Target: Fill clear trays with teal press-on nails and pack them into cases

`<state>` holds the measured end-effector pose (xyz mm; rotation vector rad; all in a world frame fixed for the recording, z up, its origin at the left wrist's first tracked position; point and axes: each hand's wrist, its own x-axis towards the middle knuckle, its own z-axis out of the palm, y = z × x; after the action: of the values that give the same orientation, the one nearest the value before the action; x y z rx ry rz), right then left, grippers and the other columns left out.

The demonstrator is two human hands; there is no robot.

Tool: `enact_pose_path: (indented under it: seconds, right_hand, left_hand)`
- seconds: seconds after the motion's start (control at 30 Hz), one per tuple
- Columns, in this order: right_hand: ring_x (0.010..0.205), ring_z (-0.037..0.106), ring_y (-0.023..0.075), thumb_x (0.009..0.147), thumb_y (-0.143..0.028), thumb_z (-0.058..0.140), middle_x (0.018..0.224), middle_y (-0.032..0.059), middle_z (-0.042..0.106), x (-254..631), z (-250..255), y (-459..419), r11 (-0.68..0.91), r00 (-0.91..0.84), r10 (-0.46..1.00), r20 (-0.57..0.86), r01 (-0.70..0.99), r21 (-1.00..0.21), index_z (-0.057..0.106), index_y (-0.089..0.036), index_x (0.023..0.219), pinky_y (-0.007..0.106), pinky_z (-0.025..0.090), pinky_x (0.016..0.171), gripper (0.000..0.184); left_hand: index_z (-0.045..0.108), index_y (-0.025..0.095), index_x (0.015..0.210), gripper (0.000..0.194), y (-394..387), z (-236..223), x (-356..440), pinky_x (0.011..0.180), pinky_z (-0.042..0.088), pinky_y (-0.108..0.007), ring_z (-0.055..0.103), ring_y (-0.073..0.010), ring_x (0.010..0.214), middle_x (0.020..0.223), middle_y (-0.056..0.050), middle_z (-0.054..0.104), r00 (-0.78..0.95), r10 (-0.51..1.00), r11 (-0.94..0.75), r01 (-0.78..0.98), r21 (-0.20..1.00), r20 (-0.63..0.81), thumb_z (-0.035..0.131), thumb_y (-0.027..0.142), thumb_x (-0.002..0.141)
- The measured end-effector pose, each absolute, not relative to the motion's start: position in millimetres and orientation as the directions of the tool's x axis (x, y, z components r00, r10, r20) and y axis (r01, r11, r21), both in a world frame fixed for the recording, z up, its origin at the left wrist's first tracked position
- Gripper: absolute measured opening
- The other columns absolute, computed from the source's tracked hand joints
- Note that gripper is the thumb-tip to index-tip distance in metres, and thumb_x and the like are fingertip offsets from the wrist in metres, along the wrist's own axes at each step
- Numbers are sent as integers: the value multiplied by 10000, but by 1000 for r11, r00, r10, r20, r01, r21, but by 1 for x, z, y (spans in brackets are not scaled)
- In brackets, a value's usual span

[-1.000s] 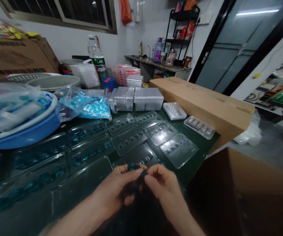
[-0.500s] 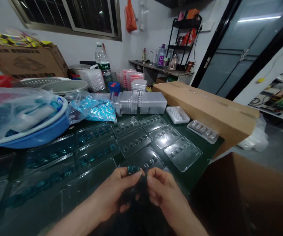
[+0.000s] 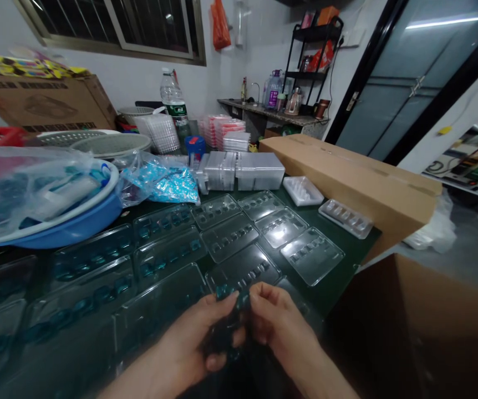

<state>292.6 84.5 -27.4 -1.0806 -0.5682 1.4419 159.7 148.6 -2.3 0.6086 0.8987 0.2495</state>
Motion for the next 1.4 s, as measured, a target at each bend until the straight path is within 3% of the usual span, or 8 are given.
enact_pose_path:
  seconds: [0.07,0.13,0.27,0.4,0.53,0.77,1.2,1.4]
  right_hand:
    - [542,449,77,753,-264,555,664,-9,506,293,-23,82,-63,275,952,-133,-249,-966,535,-165,844,185,351,465,136]
    - [671,502,108,740,-214,564,836,16,537,294,-18,79,65,340,938,68,22,-998,540,-211,990,218,410,575,252]
    - [676,517,119,754,-165,534,810,14,547,301,-11,77,194,181,948,261,322,-927,609,-225,902,252,426,628,176]
    - [633,512,115,733,-178,581,709,-7,540,316,0,74,173,135,959,247,409,-896,605,-205,830,248,410,590,104]
    - [651,518,125,746,-208,578,742,2,550,338,6,63,130,169,961,219,425,-896,602,-214,841,254,408,578,99]
    - [648,500,117,771,-182,529,794,16,550,345,-18,34,72,-52,997,52,578,-813,602,-206,866,249,398,568,122]
    - [719,516,130,822,-159,456,820,27,555,321,-29,26,148,-180,984,8,782,-605,578,-196,921,256,367,618,162]
    - [688,479,116,835,-122,412,767,17,519,317,-27,28,194,-234,972,-16,841,-505,574,-180,822,245,318,570,173]
  left_hand:
    - [503,140,773,256,148,-2,160,278,180,-120,460,-76,471,612,-16,499,605,458,813,11,582,-652,578,376,710]
    - [513,136,775,259,149,-3,161,278,178,-121,464,-82,474,603,-17,496,593,471,807,8,590,-653,586,374,704]
    - [518,144,751,240,148,-2,164,270,190,-125,469,-93,465,580,-7,486,613,469,779,52,625,-636,597,363,694]
    - [530,140,778,238,147,3,167,269,190,-118,479,-89,490,647,-13,487,647,417,786,97,611,-638,590,359,703]
    - [544,150,829,203,153,8,161,275,179,-108,454,-69,508,730,-17,474,694,370,835,43,549,-618,549,334,740]
    - [561,147,824,146,159,8,132,286,235,-122,477,-105,585,792,-41,482,577,516,787,-25,617,-634,562,259,729]
    - [594,143,852,182,145,-1,130,288,256,-135,487,-112,575,791,-51,510,608,489,789,-3,614,-626,565,267,722]
    - [598,143,874,230,141,-8,129,298,251,-145,507,-125,597,826,-65,524,583,511,760,37,649,-632,589,297,703]
